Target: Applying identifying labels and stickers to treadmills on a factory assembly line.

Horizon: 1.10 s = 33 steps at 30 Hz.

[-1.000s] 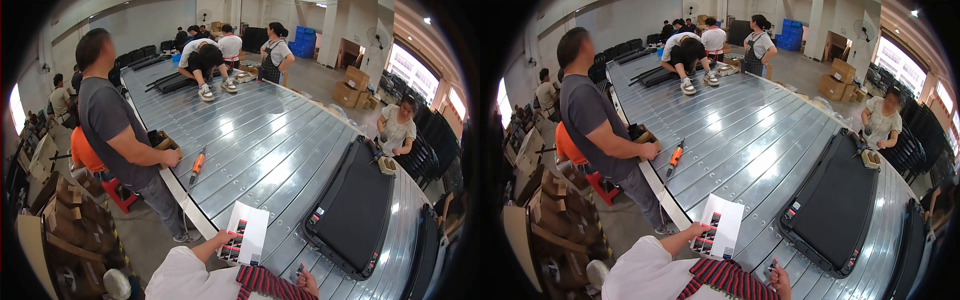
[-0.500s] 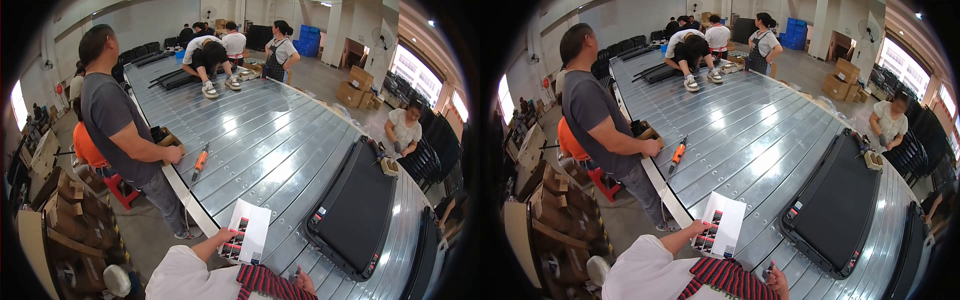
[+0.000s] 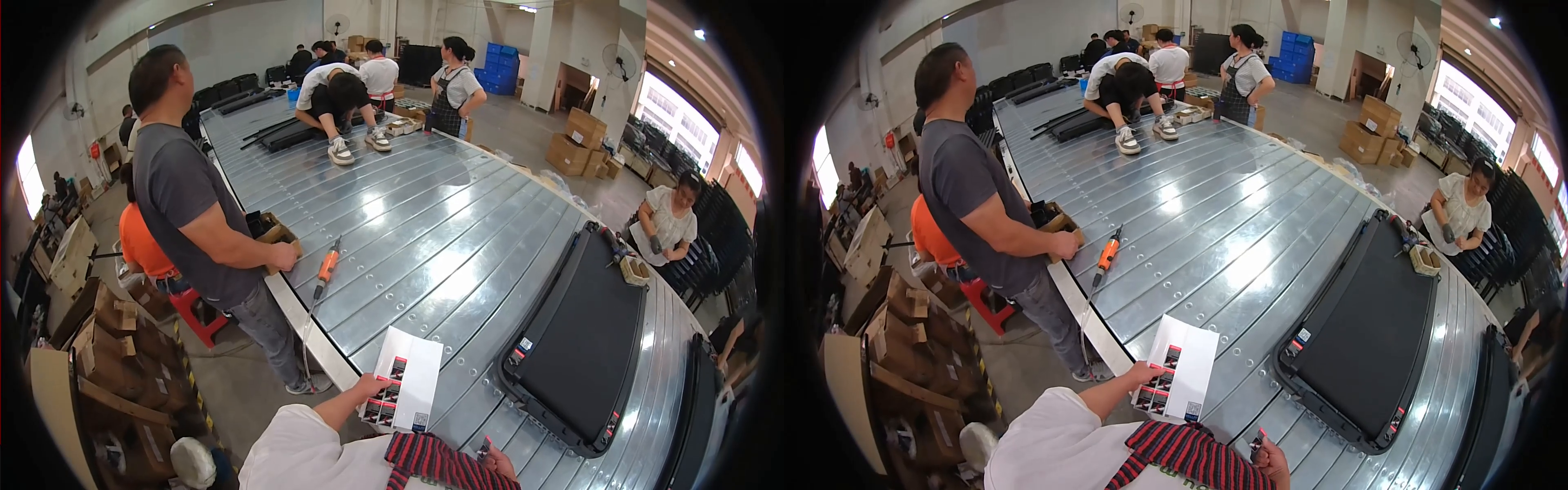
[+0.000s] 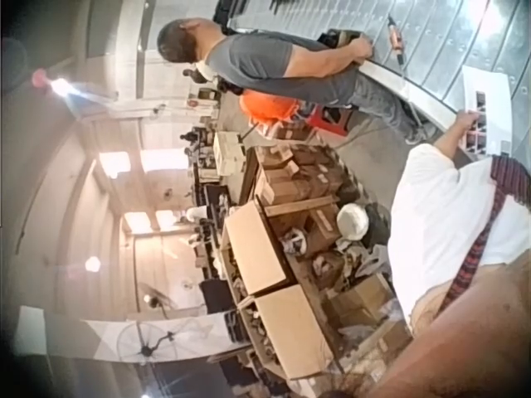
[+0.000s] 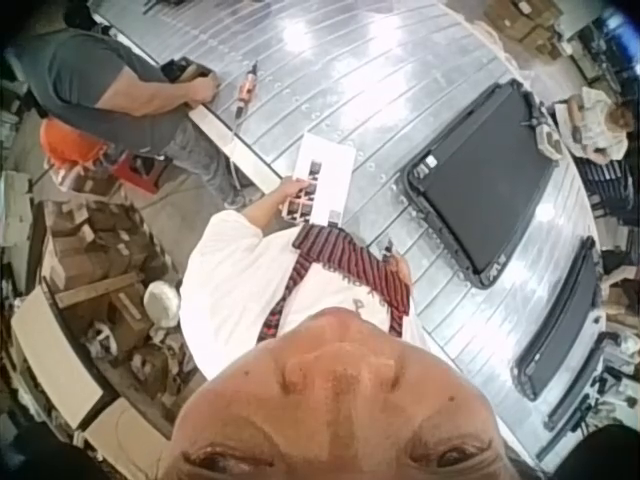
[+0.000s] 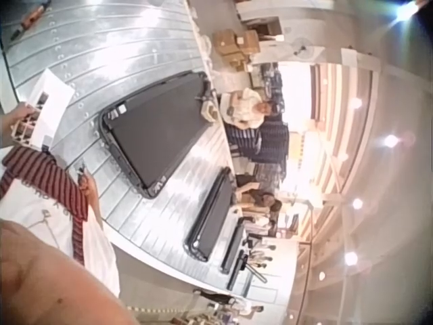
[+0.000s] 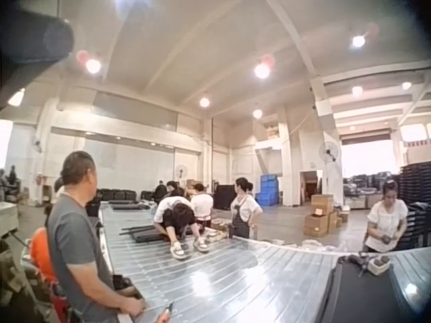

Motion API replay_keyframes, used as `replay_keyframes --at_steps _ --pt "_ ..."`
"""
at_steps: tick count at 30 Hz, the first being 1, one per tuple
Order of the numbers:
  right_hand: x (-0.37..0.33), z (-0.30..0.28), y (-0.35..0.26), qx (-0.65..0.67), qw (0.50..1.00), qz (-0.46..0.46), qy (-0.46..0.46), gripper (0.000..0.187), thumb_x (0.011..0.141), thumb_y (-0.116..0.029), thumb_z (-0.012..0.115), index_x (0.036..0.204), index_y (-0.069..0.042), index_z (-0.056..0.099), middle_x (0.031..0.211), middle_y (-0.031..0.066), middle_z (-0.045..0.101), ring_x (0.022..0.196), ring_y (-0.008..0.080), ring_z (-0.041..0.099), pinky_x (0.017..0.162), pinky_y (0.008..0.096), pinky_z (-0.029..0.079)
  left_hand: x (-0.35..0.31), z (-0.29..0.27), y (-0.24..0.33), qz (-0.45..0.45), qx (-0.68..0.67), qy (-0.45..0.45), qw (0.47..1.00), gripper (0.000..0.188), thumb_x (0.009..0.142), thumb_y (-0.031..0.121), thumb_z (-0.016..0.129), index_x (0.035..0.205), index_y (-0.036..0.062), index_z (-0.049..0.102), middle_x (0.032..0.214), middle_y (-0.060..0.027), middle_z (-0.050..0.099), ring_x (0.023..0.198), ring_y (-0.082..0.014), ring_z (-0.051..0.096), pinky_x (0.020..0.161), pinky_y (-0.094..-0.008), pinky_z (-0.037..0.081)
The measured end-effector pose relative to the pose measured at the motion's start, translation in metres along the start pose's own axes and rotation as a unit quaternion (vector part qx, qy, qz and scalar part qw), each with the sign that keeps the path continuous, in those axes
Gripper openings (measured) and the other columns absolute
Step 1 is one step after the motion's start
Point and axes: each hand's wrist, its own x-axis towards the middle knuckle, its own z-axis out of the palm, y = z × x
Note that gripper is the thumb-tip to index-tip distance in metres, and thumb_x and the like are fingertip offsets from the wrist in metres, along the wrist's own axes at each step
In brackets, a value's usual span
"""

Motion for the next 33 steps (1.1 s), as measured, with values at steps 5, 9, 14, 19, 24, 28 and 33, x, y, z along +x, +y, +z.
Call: replay_keyframes --at_steps 5,9,14,19,24,28,33 --pt "0.009 -0.029 -0.002 0.094 0.994 0.046 -0.042 0.040 0.078 -0.041 0.051 0.056 -0.011 0.038 0.039 -0.0041 0.029 0.032 0.0068 0.027 0.033 0.0201 0.021 0.003 -0.003 -0.008 -0.002 0.013 0.008 1.000 0.035 0.068 0.025 0.065 0.094 0.0025 0.060 0.081 -0.0080 0.062 0.068 -0.0147 0.058 0.063 -0.0275 0.047" --pt "0.001 -0.058 0.002 0.120 0.992 -0.006 -0.028 0.029 0.081 -0.036 0.050 0.064 -0.012 0.043 0.041 -0.0038 0.032 0.032 0.0057 0.027 0.030 0.0183 0.020 0.006 0.000 -0.009 0.011 -0.005 0.000 1.000 0.035 0.068 0.025 0.065 0.094 0.0023 0.060 0.081 -0.0083 0.062 0.067 -0.0152 0.058 0.062 -0.0276 0.047" --pt "-0.034 -0.031 -0.002 0.206 0.976 -0.071 -0.008 0.021 0.085 -0.026 0.045 0.090 -0.006 0.047 0.049 -0.0035 0.037 0.036 0.0046 0.033 0.028 0.0169 0.025 0.006 -0.003 -0.013 0.008 -0.007 0.009 1.000 0.035 0.068 0.025 0.065 0.094 0.0019 0.060 0.081 -0.0086 0.062 0.068 -0.0155 0.059 0.063 -0.0280 0.047" --pt "-0.018 -0.028 -0.004 0.076 0.997 -0.017 -0.006 0.023 0.080 -0.035 0.051 0.077 -0.012 0.048 0.042 -0.0036 0.033 0.033 0.0048 0.028 0.030 0.0167 0.020 0.006 -0.001 -0.008 0.011 -0.001 -0.001 1.000 0.035 0.069 0.024 0.065 0.095 0.0021 0.059 0.083 -0.0083 0.062 0.070 -0.0158 0.059 0.064 -0.0283 0.047" --pt "0.004 -0.003 0.006 0.062 0.994 0.024 -0.084 0.028 0.080 -0.034 0.052 0.076 -0.006 0.048 0.044 -0.0031 0.035 0.036 0.0053 0.030 0.031 0.0167 0.022 0.002 0.000 -0.004 0.006 -0.024 -0.009 1.000 0.035 0.069 0.024 0.065 0.096 0.0028 0.059 0.085 -0.0077 0.062 0.071 -0.0152 0.058 0.066 -0.0283 0.047" --pt "0.000 -0.007 0.004 0.053 0.997 0.012 -0.059 0.027 0.080 -0.032 0.051 0.076 -0.006 0.048 0.044 -0.0030 0.035 0.035 0.0053 0.030 0.031 0.0165 0.022 0.007 -0.002 -0.012 0.002 -0.014 -0.004 1.000 0.035 0.069 0.024 0.065 0.097 0.0031 0.059 0.085 -0.0072 0.061 0.071 -0.0142 0.058 0.065 -0.0274 0.046" --pt "0.003 -0.082 0.010 0.152 0.978 0.016 -0.138 0.024 0.082 -0.030 0.048 0.072 -0.008 0.046 0.044 -0.0032 0.035 0.034 0.0050 0.029 0.031 0.0160 0.023 0.005 0.000 -0.004 0.005 0.005 -0.014 1.000 0.035 0.068 0.025 0.065 0.097 0.0042 0.059 0.084 -0.0072 0.061 0.070 -0.0141 0.058 0.065 -0.0273 0.046"
